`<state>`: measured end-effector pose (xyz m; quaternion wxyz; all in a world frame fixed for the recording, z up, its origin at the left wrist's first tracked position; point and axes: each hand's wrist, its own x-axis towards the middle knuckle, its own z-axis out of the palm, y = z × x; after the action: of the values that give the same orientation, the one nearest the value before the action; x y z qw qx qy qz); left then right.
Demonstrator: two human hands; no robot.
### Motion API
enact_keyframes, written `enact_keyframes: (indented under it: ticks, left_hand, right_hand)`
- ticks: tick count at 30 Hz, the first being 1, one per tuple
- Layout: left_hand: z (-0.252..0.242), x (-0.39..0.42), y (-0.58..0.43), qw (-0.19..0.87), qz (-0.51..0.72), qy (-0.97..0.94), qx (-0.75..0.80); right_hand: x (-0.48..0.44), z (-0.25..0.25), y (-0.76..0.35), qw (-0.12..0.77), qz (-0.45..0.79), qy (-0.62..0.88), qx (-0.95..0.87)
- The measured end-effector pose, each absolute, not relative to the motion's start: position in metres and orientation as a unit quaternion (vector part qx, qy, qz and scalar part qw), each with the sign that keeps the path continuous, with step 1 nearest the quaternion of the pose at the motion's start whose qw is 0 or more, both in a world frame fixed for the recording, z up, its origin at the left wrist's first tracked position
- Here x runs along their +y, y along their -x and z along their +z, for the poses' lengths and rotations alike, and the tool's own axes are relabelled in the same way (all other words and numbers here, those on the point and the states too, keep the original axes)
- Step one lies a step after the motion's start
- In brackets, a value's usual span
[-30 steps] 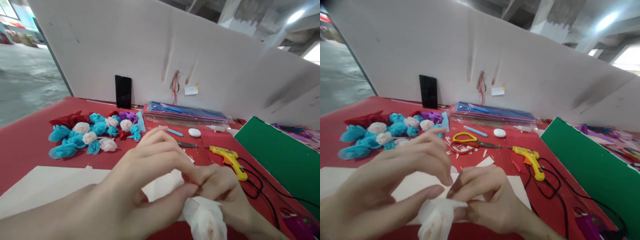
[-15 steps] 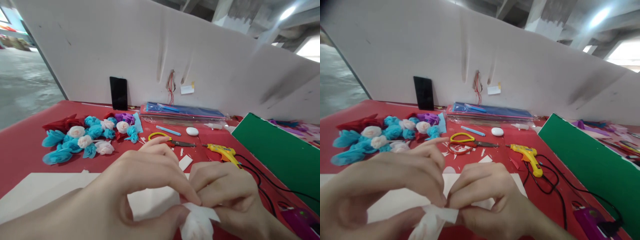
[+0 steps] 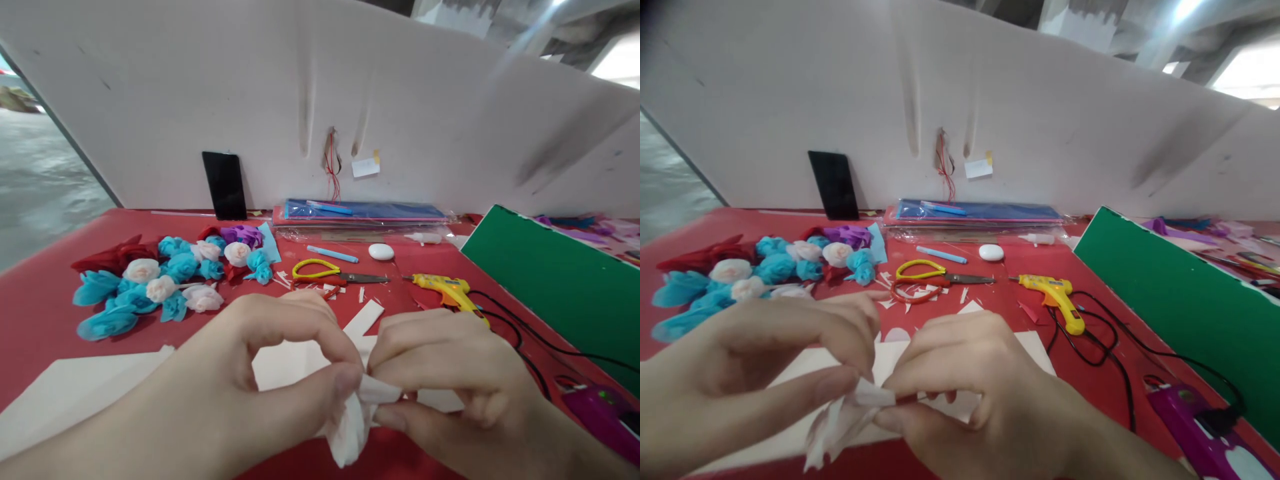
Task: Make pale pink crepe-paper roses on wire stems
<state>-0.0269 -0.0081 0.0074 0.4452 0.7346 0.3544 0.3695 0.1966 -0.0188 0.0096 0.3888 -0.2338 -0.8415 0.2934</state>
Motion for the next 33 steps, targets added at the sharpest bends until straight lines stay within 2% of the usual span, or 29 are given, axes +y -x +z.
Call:
enact_keyframes:
  ticks: [6,16,26,33]
  left_hand:
    - [0.004,-0.009,0.026,0.452,0.344,-0.751,0.337]
    - [-0.011,-0.021,0.018,0.321,0.413,-0.792,0.315]
    - [-0.004,-0.017,0.014,0.296,0.407,-0.812,0.297]
    - [-0.006,-0.014,0.010,0.227,0.419,-0.834,0.277]
  right_hand:
    - [-0.025,0.015,-0.194,0.382,0.272,0.295,-0.833]
    - [-0.032,0.018,-0.189,0.344,0.250,0.397,-0.813]
    - [-0.036,0.017,-0.180,0.388,0.303,0.397,-0.774]
    - [-0.035,0.017,-0.177,0.383,0.317,0.389,-0.776]
